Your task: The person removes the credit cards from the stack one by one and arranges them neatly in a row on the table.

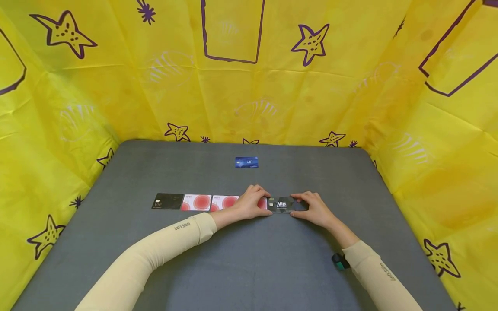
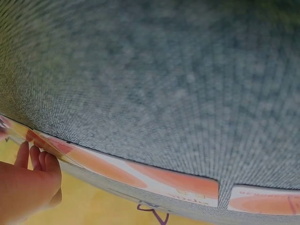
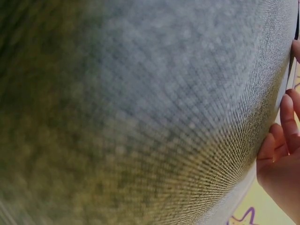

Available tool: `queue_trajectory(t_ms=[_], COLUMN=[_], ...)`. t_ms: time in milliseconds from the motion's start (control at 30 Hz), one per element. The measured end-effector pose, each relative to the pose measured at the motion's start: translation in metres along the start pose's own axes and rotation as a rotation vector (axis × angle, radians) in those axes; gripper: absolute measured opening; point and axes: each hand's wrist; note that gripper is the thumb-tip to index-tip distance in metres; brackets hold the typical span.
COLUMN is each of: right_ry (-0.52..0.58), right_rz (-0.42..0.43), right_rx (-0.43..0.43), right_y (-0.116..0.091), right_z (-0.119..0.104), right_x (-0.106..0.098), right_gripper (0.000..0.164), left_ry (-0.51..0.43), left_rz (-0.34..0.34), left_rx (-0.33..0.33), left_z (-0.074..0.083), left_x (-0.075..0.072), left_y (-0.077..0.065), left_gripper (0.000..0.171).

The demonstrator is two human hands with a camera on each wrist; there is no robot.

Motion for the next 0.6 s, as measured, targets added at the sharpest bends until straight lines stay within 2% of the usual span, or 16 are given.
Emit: queue_trajectory(t_ms=[600], right_ry=[0.014], right_rz=[0.038], right_rx=[-0.028], right_y=[-0.0003], right_z=[0.0006], right_x=[0.0003], right_gripper=[0.055], left_ry=[-0.018], left_rz=[-0.004], left_rx=[-0.013], left_z=[0.0015], left_x=[-0.0026], left_y=[-0.0006], left_gripper=[0.052])
Point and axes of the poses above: each hand's wrist, its own y-axis towards the middle knuckle, its own x-axis out of the palm, z = x × y, and after that the axes turned 13 degrees about x, right-handed
